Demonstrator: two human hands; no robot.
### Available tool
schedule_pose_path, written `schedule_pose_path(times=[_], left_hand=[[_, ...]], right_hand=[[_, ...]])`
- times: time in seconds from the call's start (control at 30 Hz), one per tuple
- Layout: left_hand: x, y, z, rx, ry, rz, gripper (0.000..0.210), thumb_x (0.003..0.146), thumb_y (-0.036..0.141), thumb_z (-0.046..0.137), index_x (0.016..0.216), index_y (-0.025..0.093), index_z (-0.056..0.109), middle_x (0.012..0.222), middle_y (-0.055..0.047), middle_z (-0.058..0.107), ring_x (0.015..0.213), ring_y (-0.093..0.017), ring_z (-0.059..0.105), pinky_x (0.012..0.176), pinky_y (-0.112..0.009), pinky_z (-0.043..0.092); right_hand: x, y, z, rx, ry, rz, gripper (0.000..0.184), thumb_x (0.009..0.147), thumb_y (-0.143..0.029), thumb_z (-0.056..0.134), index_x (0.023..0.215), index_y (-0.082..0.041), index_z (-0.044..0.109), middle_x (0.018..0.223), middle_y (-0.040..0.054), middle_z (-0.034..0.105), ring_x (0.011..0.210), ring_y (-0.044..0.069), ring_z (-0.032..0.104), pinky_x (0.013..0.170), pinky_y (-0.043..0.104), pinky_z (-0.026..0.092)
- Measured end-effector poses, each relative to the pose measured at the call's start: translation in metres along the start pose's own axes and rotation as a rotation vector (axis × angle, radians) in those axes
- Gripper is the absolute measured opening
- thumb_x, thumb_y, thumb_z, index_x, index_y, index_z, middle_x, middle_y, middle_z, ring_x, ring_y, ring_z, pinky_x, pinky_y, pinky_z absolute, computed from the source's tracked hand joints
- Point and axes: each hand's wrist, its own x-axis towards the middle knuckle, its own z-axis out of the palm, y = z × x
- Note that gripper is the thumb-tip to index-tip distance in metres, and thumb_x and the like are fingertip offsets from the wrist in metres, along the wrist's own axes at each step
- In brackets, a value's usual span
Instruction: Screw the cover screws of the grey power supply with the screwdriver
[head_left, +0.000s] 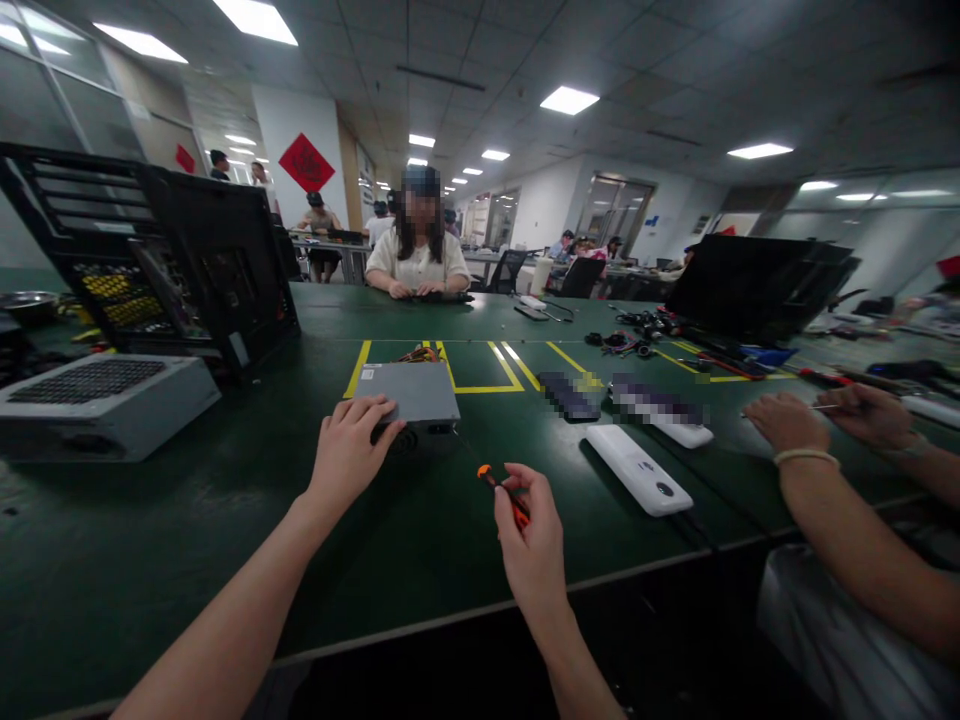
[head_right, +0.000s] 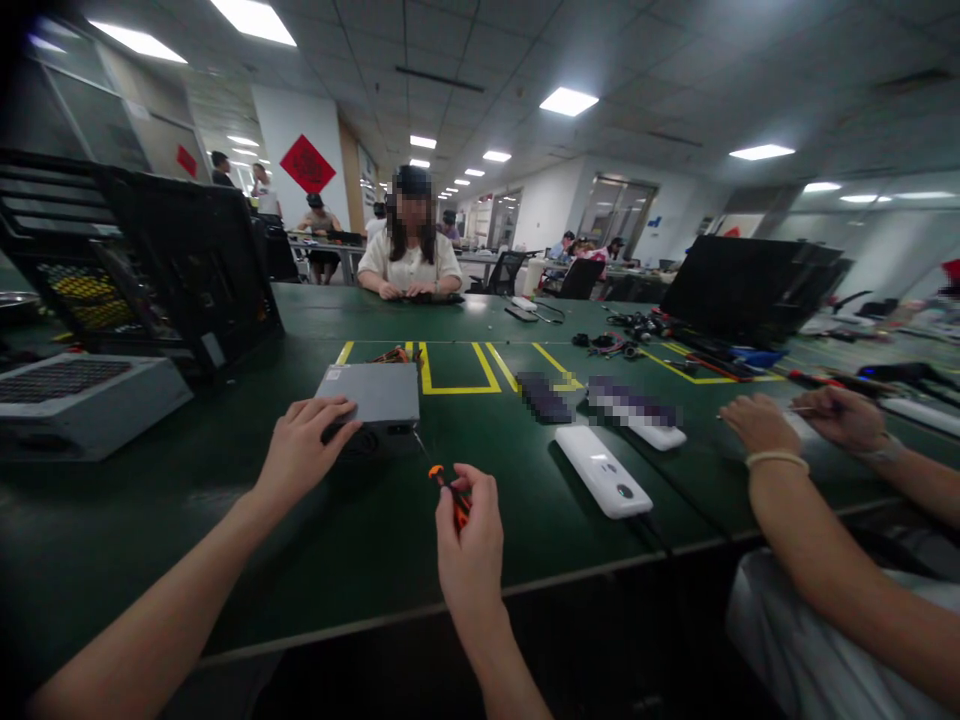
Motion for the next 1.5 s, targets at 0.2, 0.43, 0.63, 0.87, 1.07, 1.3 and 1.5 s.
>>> schedule_pose_path(times=[0.2, 0.43, 0.63, 0.87, 1.07, 1.3, 1.5], left_hand=[[0.001, -0.006, 0.000, -0.021, 0.001, 0.009, 0.027, 0.083, 0.039, 0.049, 0.104, 0.025, 0.060, 0.113, -0.006, 0.058, 0.105, -0.027, 0.046, 0.084, -0.043, 0.039], [0.001, -0.006, 0.002, -0.036, 0.021, 0.042, 0.026, 0.084, 0.036, 0.048, 0.104, 0.024, 0.059, 0.113, -0.007, 0.058, 0.107, -0.025, 0.047, 0.091, -0.043, 0.034], [-0.002, 0.012, -0.006, -0.145, 0.068, 0.087, 0.026, 0.084, 0.029, 0.047, 0.106, 0.022, 0.059, 0.111, -0.009, 0.056, 0.108, -0.025, 0.045, 0.096, -0.042, 0.031], [-0.014, 0.025, 0.004, -0.531, -0.296, 0.072, 0.025, 0.083, 0.030, 0.047, 0.102, 0.026, 0.063, 0.092, -0.005, 0.065, 0.080, -0.019, 0.059, 0.076, -0.029, 0.042], [-0.020, 0.022, 0.017, -0.565, -0.416, 0.125, 0.027, 0.081, 0.029, 0.053, 0.106, 0.027, 0.063, 0.095, -0.005, 0.067, 0.081, -0.020, 0.062, 0.075, -0.028, 0.043], [-0.010, 0.021, 0.000, -0.551, -0.184, 0.073, 0.026, 0.084, 0.025, 0.045, 0.103, 0.026, 0.063, 0.097, -0.004, 0.066, 0.087, -0.018, 0.059, 0.079, -0.028, 0.042], [-0.009, 0.017, 0.000, -0.463, -0.156, 0.048, 0.024, 0.085, 0.027, 0.044, 0.100, 0.023, 0.062, 0.093, -0.003, 0.065, 0.077, -0.016, 0.059, 0.072, -0.027, 0.043]], right_hand=[[-0.003, -0.002, 0.010, -0.230, 0.045, -0.344, 0.022, 0.075, -0.022, 0.060, 0.097, -0.023, 0.057, 0.094, 0.0041, 0.060, 0.089, 0.018, 0.056, 0.082, 0.035, 0.044], [-0.002, 0.010, 0.029, -0.078, 0.107, -0.514, 0.033, 0.075, -0.009, 0.055, 0.103, -0.025, 0.045, 0.097, 0.0043, 0.054, 0.090, 0.017, 0.056, 0.076, 0.035, 0.046], [-0.005, 0.013, 0.030, -0.101, 0.020, -0.616, 0.033, 0.073, -0.004, 0.054, 0.097, -0.024, 0.043, 0.102, 0.0060, 0.053, 0.097, 0.019, 0.054, 0.080, 0.039, 0.045], [-0.008, 0.014, 0.027, -0.113, -0.033, -0.582, 0.032, 0.072, -0.006, 0.055, 0.097, -0.024, 0.049, 0.101, 0.0059, 0.057, 0.096, 0.020, 0.055, 0.081, 0.040, 0.045], [-0.008, 0.010, 0.026, -0.216, -0.098, -0.568, 0.019, 0.076, -0.011, 0.053, 0.090, -0.023, 0.053, 0.099, 0.0063, 0.055, 0.090, 0.019, 0.056, 0.076, 0.037, 0.046], [-0.010, 0.011, 0.027, -0.093, -0.040, -0.469, 0.017, 0.077, -0.009, 0.053, 0.087, -0.023, 0.051, 0.089, 0.0028, 0.060, 0.085, 0.015, 0.059, 0.076, 0.032, 0.046], [-0.003, 0.012, 0.018, -0.217, 0.186, -0.427, 0.017, 0.075, -0.016, 0.060, 0.090, -0.021, 0.053, 0.093, 0.0047, 0.061, 0.088, 0.017, 0.058, 0.077, 0.032, 0.047]])
